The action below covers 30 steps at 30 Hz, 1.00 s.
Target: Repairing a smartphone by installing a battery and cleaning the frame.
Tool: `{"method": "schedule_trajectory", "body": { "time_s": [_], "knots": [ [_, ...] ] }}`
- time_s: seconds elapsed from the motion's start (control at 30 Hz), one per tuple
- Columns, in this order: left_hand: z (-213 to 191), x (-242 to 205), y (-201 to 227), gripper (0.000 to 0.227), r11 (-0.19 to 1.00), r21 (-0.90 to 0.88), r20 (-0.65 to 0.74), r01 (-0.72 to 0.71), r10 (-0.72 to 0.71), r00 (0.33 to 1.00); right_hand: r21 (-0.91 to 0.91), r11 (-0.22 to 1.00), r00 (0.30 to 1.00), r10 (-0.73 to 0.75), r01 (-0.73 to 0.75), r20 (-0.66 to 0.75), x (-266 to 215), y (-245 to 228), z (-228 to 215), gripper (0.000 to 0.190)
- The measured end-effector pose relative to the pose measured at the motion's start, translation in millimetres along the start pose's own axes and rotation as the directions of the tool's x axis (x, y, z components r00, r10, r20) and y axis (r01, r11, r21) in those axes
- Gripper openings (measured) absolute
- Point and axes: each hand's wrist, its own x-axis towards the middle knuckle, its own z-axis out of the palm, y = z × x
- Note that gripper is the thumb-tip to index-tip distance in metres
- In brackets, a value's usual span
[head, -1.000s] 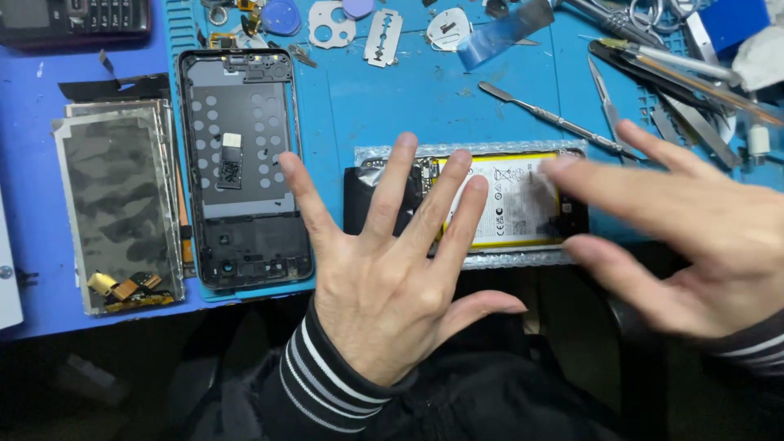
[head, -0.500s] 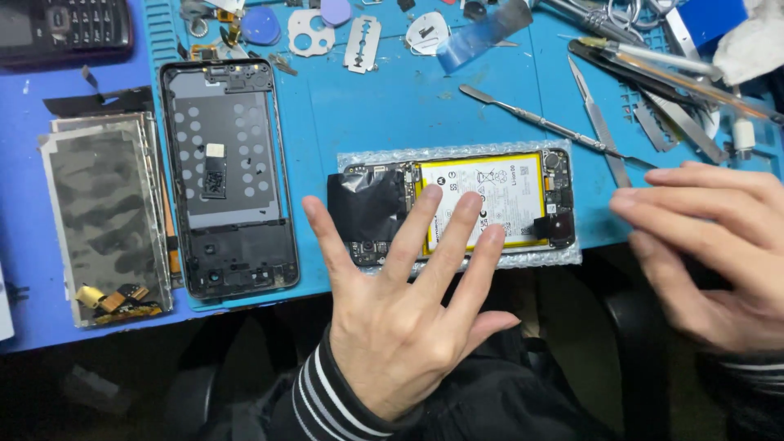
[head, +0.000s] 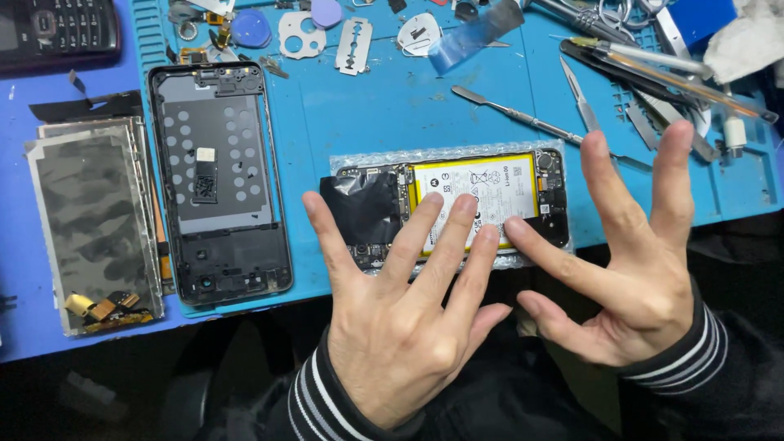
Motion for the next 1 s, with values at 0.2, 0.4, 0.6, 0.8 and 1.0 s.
{"method": "schedule_trajectory", "body": {
  "time_s": [0.2, 0.4, 0.6, 0.8, 1.0],
  "knots": [
    [-1, 0, 4, 0.069, 1.0, 0.022, 0.018, 0.006, -0.006, 1.0, 0.042, 0.999, 1.0, 0.027, -0.027, 0.005, -1, -3, 1, 0.05],
    [1, -1, 7, 0.064, 1.0, 0.008, 0.013, 0.026, -0.026, 1.0, -0.098, 0.995, 0.999, 0.023, -0.027, -0.039, -16, 11, -22, 0.04],
    [2, -1, 7, 0.068, 1.0, 0.005, 0.009, 0.017, -0.017, 1.0, -0.158, 0.987, 1.0, -0.006, 0.002, -0.024, -15, 7, -7, 0.036],
    [2, -1, 6, 0.067, 0.999, -0.045, -0.006, 0.022, -0.023, 1.0, -0.137, 0.99, 0.999, -0.044, 0.041, -0.013, -1, -1, -1, 0.04],
    [3, -5, 7, 0.066, 0.996, -0.08, -0.035, 0.031, -0.034, 0.999, -0.102, 0.995, 0.999, 0.0, 0.004, 0.038, 1, -2, -2, 0.042]
  ]
}}
